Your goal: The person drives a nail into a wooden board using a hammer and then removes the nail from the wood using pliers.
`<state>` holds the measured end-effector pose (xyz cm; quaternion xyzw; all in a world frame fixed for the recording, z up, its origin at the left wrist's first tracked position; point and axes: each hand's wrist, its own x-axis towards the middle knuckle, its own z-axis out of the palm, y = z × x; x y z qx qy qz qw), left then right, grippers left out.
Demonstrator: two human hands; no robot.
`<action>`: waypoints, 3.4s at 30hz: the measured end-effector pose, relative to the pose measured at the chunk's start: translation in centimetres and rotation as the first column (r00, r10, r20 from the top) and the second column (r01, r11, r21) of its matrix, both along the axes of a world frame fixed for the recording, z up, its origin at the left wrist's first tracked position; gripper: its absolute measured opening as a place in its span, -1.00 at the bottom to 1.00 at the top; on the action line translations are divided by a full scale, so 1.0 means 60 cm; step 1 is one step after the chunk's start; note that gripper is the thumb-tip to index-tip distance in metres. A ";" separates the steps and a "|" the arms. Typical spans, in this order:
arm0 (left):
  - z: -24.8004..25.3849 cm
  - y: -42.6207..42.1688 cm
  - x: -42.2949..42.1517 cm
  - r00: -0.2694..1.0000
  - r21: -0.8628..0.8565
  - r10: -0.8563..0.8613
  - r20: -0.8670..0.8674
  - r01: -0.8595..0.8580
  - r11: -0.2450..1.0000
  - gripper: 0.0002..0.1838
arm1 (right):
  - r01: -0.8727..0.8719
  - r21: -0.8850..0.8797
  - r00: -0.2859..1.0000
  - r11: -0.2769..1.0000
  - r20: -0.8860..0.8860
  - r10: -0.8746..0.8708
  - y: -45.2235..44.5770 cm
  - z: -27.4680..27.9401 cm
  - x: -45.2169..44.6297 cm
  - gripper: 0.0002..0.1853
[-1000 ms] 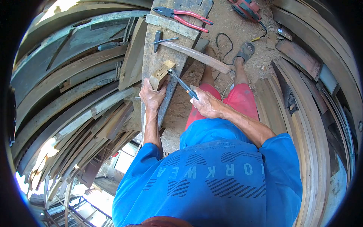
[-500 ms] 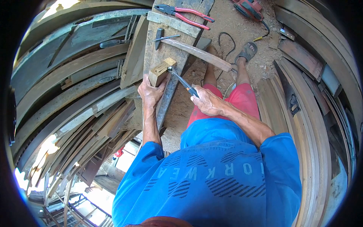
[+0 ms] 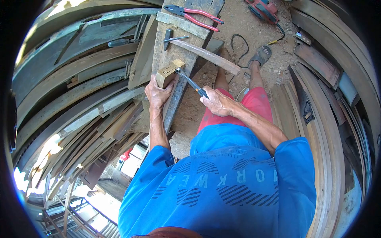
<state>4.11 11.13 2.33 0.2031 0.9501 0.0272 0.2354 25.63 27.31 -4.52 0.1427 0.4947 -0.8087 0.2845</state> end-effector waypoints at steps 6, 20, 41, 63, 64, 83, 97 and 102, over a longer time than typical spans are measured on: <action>-0.019 -0.018 0.019 0.990 0.089 -0.053 -0.131 0.065 0.994 -0.45 | 0.044 -0.190 0.999 0.981 -0.008 -0.047 0.052 0.017 -0.026 -0.76; -0.024 -0.014 0.038 0.969 0.131 -0.100 -0.226 0.133 0.982 -0.51 | -0.006 -0.173 0.992 0.985 0.126 0.028 0.093 0.052 -0.052 -0.68; 0.002 -0.011 -0.045 0.993 0.029 -0.054 0.107 0.051 0.998 -0.42 | 0.251 -0.031 0.939 0.967 0.250 -0.236 -0.082 0.071 -0.049 -0.85; -0.078 -0.067 -0.133 0.923 0.121 -0.192 0.333 0.160 0.980 0.11 | 0.172 0.507 0.966 0.845 0.081 -0.246 -0.094 0.058 0.008 -0.70; -0.094 -0.075 -0.116 0.890 0.080 -0.178 0.419 0.158 0.984 0.08 | 0.173 0.511 0.959 0.842 0.107 -0.262 -0.095 0.061 0.025 -0.69; -0.076 -0.180 0.020 0.940 0.381 -0.342 0.004 0.315 0.869 -0.17 | 0.609 -0.326 0.710 0.723 0.632 -0.312 -0.047 0.111 0.084 -0.06; -0.086 -0.179 -0.046 0.938 0.136 -0.316 0.146 0.297 0.945 0.67 | 0.377 -0.306 0.877 0.874 0.421 -0.230 -0.164 0.125 -0.039 -0.69; -0.087 -0.183 -0.134 0.948 0.122 -0.274 0.161 0.257 0.959 0.64 | 0.324 -0.366 0.899 0.873 0.406 -0.164 -0.169 0.126 -0.080 -0.52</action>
